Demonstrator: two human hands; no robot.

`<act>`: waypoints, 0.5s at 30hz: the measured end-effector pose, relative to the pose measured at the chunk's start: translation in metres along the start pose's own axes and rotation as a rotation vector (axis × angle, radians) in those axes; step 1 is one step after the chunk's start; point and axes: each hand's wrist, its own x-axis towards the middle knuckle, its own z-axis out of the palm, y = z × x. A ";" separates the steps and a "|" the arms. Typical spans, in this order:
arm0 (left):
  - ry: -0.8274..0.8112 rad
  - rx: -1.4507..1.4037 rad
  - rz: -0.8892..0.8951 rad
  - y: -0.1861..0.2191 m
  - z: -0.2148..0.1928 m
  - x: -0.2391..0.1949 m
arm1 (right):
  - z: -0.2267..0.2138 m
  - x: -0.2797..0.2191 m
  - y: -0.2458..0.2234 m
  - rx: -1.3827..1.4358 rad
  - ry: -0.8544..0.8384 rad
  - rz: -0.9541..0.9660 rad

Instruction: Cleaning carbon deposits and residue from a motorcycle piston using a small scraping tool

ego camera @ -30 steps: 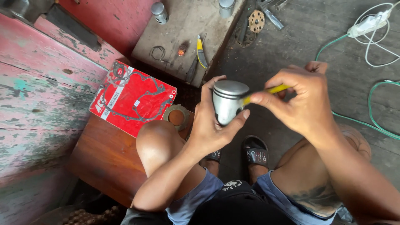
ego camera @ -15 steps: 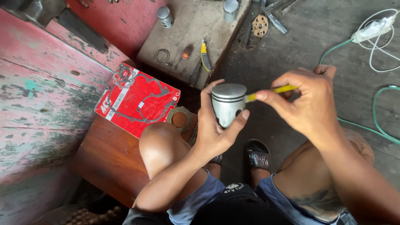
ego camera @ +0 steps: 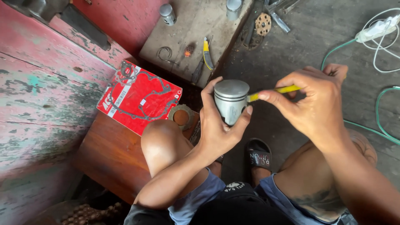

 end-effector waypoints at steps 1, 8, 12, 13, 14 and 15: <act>0.003 -0.002 0.000 -0.001 0.001 -0.001 | 0.000 -0.003 0.002 -0.022 0.005 0.015; 0.044 0.032 0.009 0.003 0.001 -0.001 | 0.000 -0.002 0.002 -0.053 0.015 0.002; -0.016 0.050 -0.077 0.002 0.009 -0.001 | -0.001 -0.001 -0.011 -0.033 -0.005 -0.025; -0.043 0.046 -0.102 0.002 0.008 -0.001 | 0.000 0.000 -0.016 -0.008 -0.014 -0.034; -0.049 0.049 -0.107 0.002 0.007 -0.003 | 0.001 -0.006 -0.008 -0.006 -0.015 -0.027; -0.005 0.035 -0.081 0.002 0.006 -0.002 | 0.002 -0.007 0.000 -0.064 0.003 0.000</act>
